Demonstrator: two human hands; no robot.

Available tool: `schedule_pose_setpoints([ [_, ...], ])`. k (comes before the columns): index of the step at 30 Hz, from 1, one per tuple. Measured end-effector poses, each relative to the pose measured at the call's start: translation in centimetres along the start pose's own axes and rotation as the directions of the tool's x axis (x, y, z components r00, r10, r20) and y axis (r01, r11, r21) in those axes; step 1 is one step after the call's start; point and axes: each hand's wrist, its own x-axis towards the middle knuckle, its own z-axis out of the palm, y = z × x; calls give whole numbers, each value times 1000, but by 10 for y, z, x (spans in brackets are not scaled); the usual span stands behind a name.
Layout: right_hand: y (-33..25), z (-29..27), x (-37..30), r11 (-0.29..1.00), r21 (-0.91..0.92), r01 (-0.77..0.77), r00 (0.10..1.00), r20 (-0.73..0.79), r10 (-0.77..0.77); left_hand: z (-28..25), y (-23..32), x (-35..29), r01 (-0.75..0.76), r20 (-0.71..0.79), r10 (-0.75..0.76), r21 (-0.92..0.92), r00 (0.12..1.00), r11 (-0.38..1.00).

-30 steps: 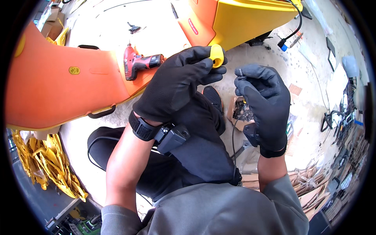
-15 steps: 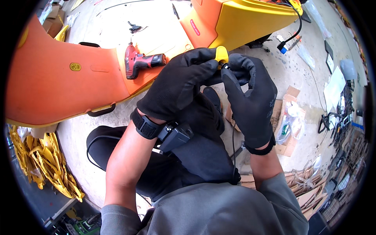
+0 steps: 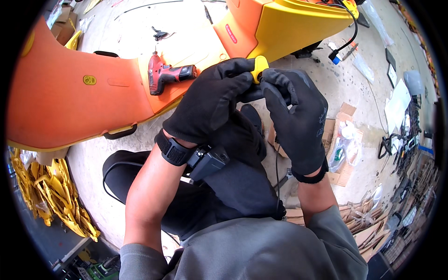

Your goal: The person attaches a plastic component to the body of a yellow and orange electric scooter by hand and secures it using a power drill.

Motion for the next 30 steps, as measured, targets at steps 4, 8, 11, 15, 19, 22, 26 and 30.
schedule_pose_setpoints([
  [4, 0, -1, 0, 999, 13, -37, 999, 14, 36, 1, 1, -1, -3, -4, 3, -1, 1000, 1000],
  [8, 1, 0, -1, 993, 86, -81, 997, -9, 82, 1, -1, 0, -5, 4, 5, -28, 1000, 1000],
  [11, 7, 0, -3, 984, 159, -78, 997, -8, 80, 3, 0, -1, -1, 2, 1, -48, 1000, 999],
  [15, 3, -4, -4, 985, 114, -127, 990, 68, 120, 0, 2, -1, 23, 22, -23, 27, 999, 999],
  [19, 4, -4, -4, 995, 40, -94, 994, 64, 91, -1, 4, -2, 41, 17, -41, 29, 999, 999],
  [22, 7, 1, -3, 999, -12, -38, 998, 48, 39, -1, 2, -1, 27, -4, -27, 51, 1000, 998],
  [26, -4, -4, -7, 977, 159, -142, 990, 25, 140, 2, 1, -2, -1, -39, 1, -6, 999, 1000],
  [30, 7, -37, -24, 825, 390, -410, 884, -55, 465, 0, 0, -3, 27, -54, -32, -85, 998, 996],
])
